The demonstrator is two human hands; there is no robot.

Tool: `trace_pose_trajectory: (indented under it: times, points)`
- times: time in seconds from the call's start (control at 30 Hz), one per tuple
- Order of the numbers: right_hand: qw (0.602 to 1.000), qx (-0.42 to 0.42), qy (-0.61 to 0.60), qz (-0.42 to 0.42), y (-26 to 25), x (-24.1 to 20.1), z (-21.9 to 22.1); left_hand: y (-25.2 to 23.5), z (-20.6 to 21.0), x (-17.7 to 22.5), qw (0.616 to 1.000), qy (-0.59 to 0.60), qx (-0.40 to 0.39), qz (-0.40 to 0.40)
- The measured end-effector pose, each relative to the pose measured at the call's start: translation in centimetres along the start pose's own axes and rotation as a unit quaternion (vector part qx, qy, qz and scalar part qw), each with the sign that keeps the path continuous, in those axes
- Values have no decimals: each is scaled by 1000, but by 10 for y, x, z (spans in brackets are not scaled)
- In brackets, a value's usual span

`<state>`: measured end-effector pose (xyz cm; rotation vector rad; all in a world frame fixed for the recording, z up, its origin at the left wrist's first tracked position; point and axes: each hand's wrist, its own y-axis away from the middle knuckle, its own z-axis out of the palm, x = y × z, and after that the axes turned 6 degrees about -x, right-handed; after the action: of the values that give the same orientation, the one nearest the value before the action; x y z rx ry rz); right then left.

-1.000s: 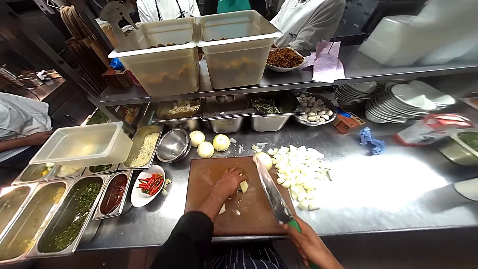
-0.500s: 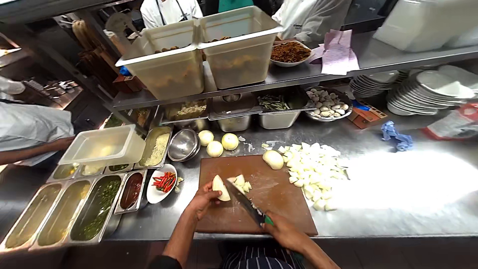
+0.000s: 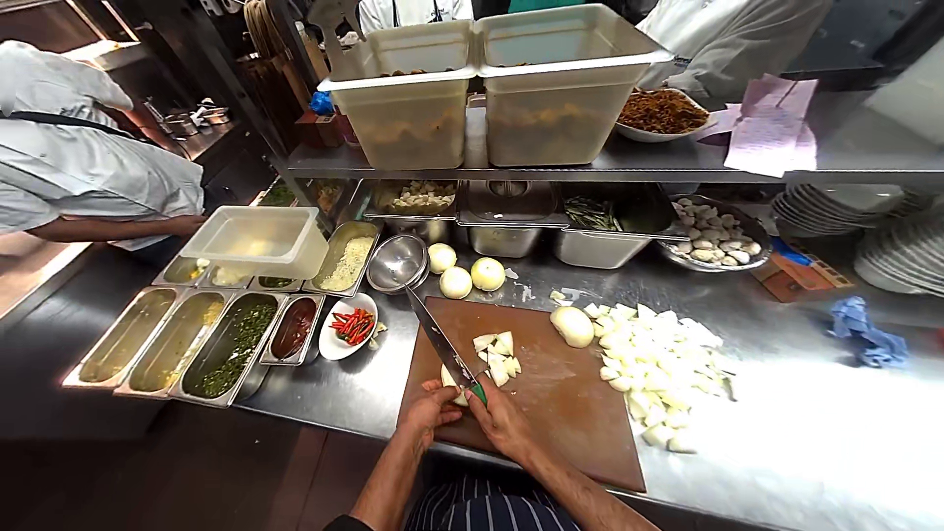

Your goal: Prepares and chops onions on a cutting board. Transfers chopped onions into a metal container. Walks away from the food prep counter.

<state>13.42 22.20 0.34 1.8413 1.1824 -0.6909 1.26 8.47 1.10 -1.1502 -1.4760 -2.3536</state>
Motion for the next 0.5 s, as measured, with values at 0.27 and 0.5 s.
trace_pose_trajectory:
  times: [0.27, 0.5]
  points:
    - [998, 60, 6, 21, -24, 27, -25, -1, -18, -7, 995, -37, -38, 85]
    - [995, -6, 87, 50, 46, 25, -36, 8, -16, -22, 784, -586, 24, 202]
